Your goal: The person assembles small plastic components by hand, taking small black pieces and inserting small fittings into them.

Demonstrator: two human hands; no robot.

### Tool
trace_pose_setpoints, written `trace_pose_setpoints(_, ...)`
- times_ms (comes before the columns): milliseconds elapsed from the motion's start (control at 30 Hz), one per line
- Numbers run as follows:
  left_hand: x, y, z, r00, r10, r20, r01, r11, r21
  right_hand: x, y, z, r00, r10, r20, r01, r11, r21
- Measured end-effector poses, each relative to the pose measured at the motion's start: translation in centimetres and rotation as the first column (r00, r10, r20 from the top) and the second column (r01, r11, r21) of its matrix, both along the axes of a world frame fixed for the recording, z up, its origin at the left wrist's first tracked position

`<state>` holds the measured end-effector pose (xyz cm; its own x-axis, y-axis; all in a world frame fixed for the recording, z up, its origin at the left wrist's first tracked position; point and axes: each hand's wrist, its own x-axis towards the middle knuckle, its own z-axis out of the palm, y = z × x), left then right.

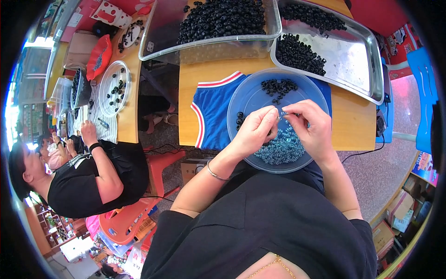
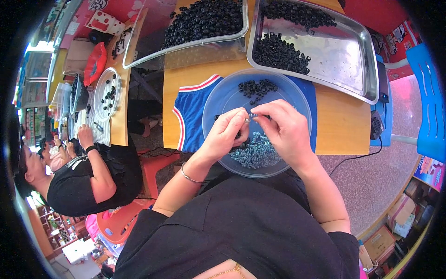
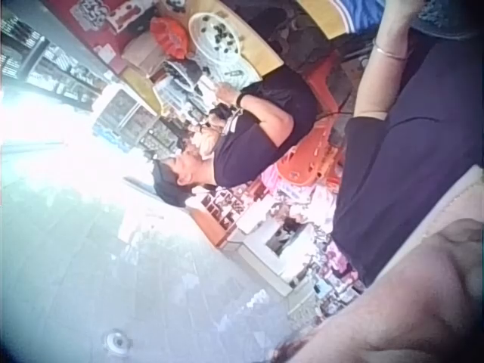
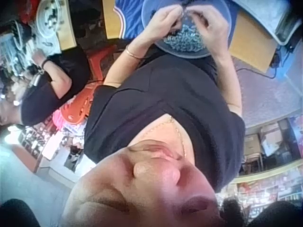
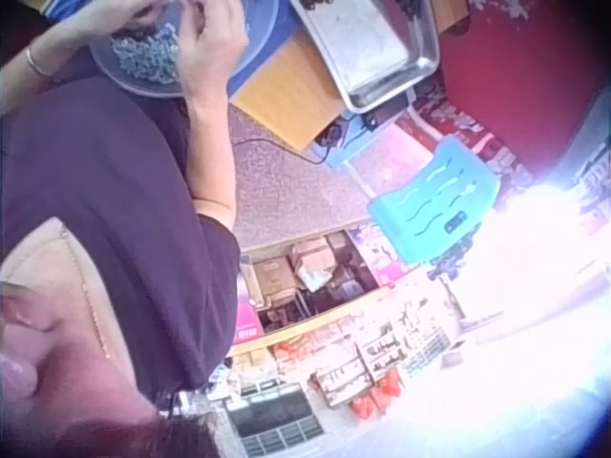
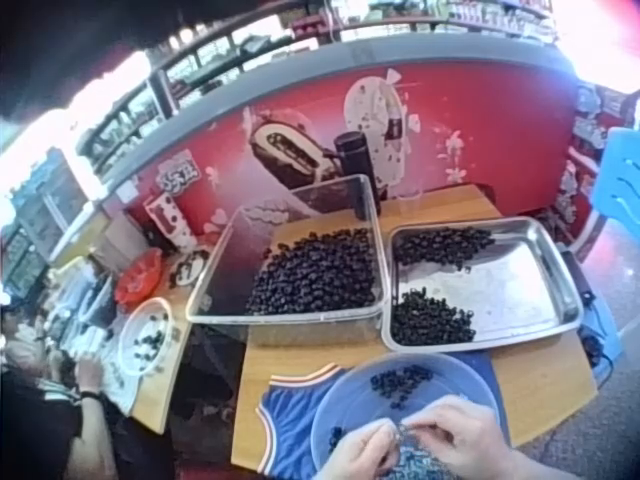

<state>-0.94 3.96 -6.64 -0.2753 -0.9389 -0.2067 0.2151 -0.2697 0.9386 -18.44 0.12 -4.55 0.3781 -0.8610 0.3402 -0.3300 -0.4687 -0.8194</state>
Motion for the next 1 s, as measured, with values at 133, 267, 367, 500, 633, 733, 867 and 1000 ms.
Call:
trace_pose_setpoints(133, 0.5, -0.1, -0.2, 0.990, 0.019, 0.138, -0.014, 0.999, -0.042, -0.8, -0.6, -0.1, 0.999, -0.005, -0.052, 0.007, 1.000, 0.029)
trace_pose_setpoints(267, 0.5, 0.0, -0.7, 0.975, 0.064, 0.211, -0.054, 0.997, -0.054, -1.0, -0.5, -0.1, 0.996, 0.008, -0.092, 0.000, 0.996, 0.090)
trace_pose_setpoints(367, 0.3, -0.1, -0.3, 0.948, 0.094, 0.303, -0.069, 0.993, -0.090, -0.8, -0.5, -0.1, 0.995, 0.016, -0.095, -0.004, 0.992, 0.129)
trace_pose_setpoints(500, 0.7, -0.1, -0.5, 0.827, 0.149, 0.542, -0.049, 0.980, -0.195, -0.8, -0.6, -0.2, 0.997, -0.008, -0.081, 0.018, 0.992, 0.123)
trace_pose_setpoints(633, 1.8, 0.0, -1.8, 0.978, 0.122, 0.172, -0.127, 0.992, 0.020, -0.7, -0.5, -0.2, 0.998, -0.032, -0.054, 0.038, 0.992, 0.118)
trace_pose_setpoints(733, 2.2, 0.0, -1.2, 0.961, 0.115, -0.252, -0.084, 0.988, 0.130, -0.7, -0.5, 0.1, 0.998, 0.015, -0.056, -0.009, 0.993, 0.120)
trace_pose_setpoints(867, 1.9, 0.0, -0.8, 0.881, 0.202, -0.428, -0.118, 0.969, 0.215, -0.4, -0.3, 0.6, 0.999, 0.022, -0.034, -0.019, 0.995, 0.094)
trace_pose_setpoints(1000, 2.0, 0.0, -0.9, 0.840, 0.177, -0.514, -0.077, 0.975, 0.210, 0.1, 0.0, 1.3, 0.999, 0.036, -0.028, -0.034, 0.996, 0.080)
